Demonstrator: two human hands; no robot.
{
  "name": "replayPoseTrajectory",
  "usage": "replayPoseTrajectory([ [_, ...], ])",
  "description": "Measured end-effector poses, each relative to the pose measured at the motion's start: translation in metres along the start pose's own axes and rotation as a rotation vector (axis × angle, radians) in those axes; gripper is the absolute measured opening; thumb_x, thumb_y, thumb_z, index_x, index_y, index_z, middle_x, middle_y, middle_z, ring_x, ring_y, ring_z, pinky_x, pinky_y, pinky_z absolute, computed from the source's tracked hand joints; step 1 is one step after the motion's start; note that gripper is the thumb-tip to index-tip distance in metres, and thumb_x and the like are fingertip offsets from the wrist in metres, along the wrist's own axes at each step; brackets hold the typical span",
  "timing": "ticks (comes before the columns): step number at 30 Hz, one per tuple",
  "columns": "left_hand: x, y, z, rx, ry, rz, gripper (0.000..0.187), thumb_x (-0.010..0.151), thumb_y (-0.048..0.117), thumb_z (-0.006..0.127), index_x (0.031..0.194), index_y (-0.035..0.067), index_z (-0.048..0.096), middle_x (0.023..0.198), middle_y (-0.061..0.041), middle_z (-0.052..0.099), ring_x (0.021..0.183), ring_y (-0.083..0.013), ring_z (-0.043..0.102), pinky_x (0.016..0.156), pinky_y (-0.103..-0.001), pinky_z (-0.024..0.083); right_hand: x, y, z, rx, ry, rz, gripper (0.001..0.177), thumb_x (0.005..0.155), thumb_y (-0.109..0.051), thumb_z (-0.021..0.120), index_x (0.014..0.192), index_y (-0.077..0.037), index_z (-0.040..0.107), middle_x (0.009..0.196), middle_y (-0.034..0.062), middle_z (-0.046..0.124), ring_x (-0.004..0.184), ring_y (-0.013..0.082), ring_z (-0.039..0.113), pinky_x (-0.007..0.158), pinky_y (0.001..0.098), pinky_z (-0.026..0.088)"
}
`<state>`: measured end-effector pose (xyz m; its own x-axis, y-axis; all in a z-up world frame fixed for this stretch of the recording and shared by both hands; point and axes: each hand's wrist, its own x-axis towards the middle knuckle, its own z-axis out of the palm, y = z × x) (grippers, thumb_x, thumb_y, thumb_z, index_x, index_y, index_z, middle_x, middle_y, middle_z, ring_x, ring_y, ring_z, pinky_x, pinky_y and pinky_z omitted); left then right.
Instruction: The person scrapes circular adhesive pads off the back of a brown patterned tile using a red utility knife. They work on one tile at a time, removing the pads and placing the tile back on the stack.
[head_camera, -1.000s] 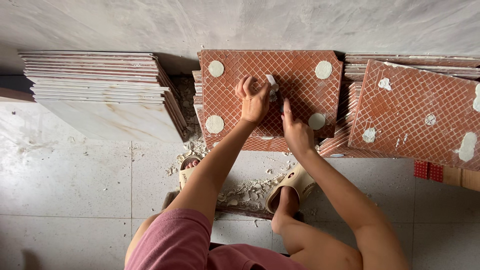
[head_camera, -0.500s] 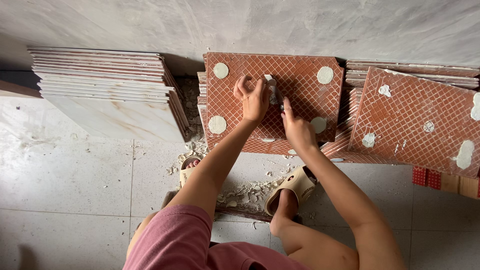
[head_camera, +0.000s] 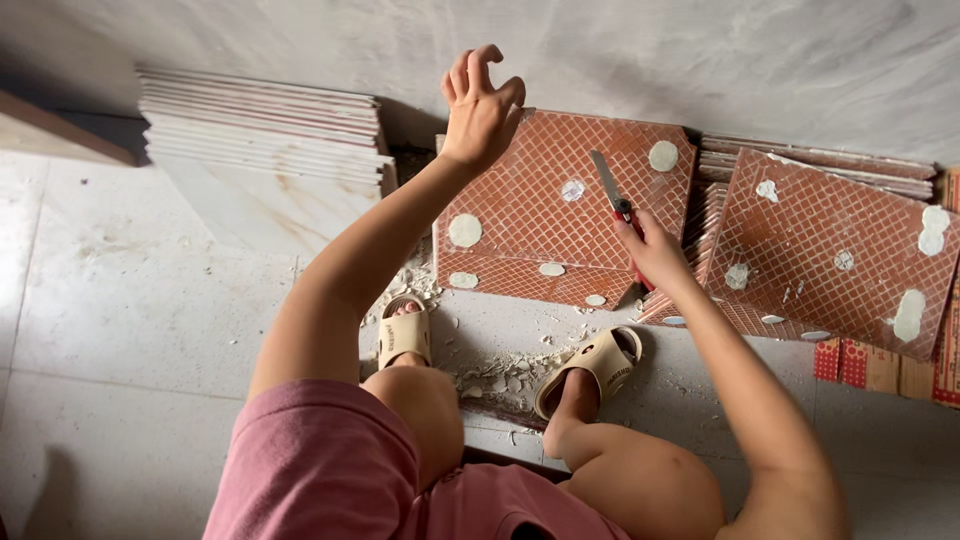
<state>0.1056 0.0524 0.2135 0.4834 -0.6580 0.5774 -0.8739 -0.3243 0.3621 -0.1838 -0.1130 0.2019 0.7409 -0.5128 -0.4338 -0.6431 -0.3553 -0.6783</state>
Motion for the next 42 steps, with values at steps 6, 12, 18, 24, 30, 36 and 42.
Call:
replayPoseTrajectory([
  [6, -0.046, -0.012, -0.063, -0.005, 0.2, -0.259, 0.013, 0.081, 0.016, 0.078, 0.086, 0.021, 0.068, 0.134, -0.013, 0.036, 0.128, -0.0397, 0.029, 0.103, -0.054, 0.025, -0.021, -0.068, 0.002, -0.176, -0.059, -0.064, 0.039, 0.101, -0.041, 0.055, 0.124, -0.009, 0.054, 0.066, 0.0064, 0.059, 0.051, 0.0143, 0.059, 0.046, 0.0294, 0.05],
  [12, -0.121, -0.036, -0.087, -0.035, 0.185, -0.453, 0.021, 0.076, 0.022, 0.082, 0.089, 0.017, 0.066, 0.133, -0.016, 0.038, 0.128, -0.0401, 0.032, 0.1, -0.054, 0.026, -0.035, -0.101, 0.042, -0.162, -0.043, -0.131, 0.037, 0.1, -0.033, 0.059, 0.124, -0.005, 0.057, 0.068, 0.0062, 0.06, 0.05, 0.0135, 0.057, 0.047, 0.0311, 0.048],
  [18, -0.175, -0.061, -0.066, -0.015, 0.102, -0.701, 0.025, 0.071, 0.024, 0.084, 0.087, 0.018, 0.066, 0.13, -0.014, 0.04, 0.126, -0.0395, 0.032, 0.103, -0.057, 0.024, 0.004, -0.093, 0.084, -0.05, -0.088, -0.094, 0.038, 0.102, -0.033, 0.058, 0.126, -0.004, 0.054, 0.064, 0.0079, 0.058, 0.048, 0.014, 0.056, 0.046, 0.0293, 0.047],
  [24, -0.21, -0.074, -0.02, -0.12, -0.073, -0.711, 0.032, 0.071, 0.03, 0.084, 0.096, 0.021, 0.067, 0.128, -0.014, 0.039, 0.121, -0.0374, 0.035, 0.1, -0.053, 0.028, 0.035, -0.071, 0.117, 0.036, -0.029, -0.103, 0.033, 0.103, -0.032, 0.058, 0.12, -0.004, 0.055, 0.064, 0.0047, 0.058, 0.049, 0.0121, 0.057, 0.045, 0.029, 0.046],
  [30, -0.215, -0.06, 0.029, -0.151, -0.002, -0.801, 0.042, 0.076, 0.036, 0.081, 0.112, 0.025, 0.064, 0.13, -0.013, 0.041, 0.123, -0.0374, 0.036, 0.101, -0.052, 0.03, 0.036, -0.036, 0.123, 0.168, -0.022, -0.075, 0.025, 0.107, -0.027, 0.049, 0.117, -0.006, 0.045, 0.067, 0.0095, 0.06, 0.052, 0.0164, 0.061, 0.046, 0.0304, 0.048],
  [36, -0.185, -0.061, 0.055, -0.012, 0.088, -0.538, 0.061, 0.089, 0.042, 0.073, 0.143, 0.023, 0.051, 0.136, -0.015, 0.041, 0.125, -0.0376, 0.038, 0.105, -0.053, 0.028, 0.046, -0.009, 0.108, 0.341, -0.024, -0.125, 0.024, 0.107, -0.026, 0.048, 0.12, -0.007, 0.041, 0.082, 0.0117, 0.064, 0.06, 0.0155, 0.064, 0.052, 0.0284, 0.053],
  [42, -0.165, -0.056, 0.063, -0.07, 0.009, -0.659, 0.068, 0.091, 0.046, 0.066, 0.148, 0.022, 0.038, 0.137, -0.017, 0.04, 0.125, -0.0379, 0.037, 0.105, -0.053, 0.026, 0.04, -0.001, 0.106, 0.378, 0.043, -0.04, 0.025, 0.106, -0.026, 0.052, 0.118, -0.006, 0.043, 0.078, 0.0088, 0.061, 0.057, 0.0134, 0.058, 0.05, 0.0279, 0.048],
])
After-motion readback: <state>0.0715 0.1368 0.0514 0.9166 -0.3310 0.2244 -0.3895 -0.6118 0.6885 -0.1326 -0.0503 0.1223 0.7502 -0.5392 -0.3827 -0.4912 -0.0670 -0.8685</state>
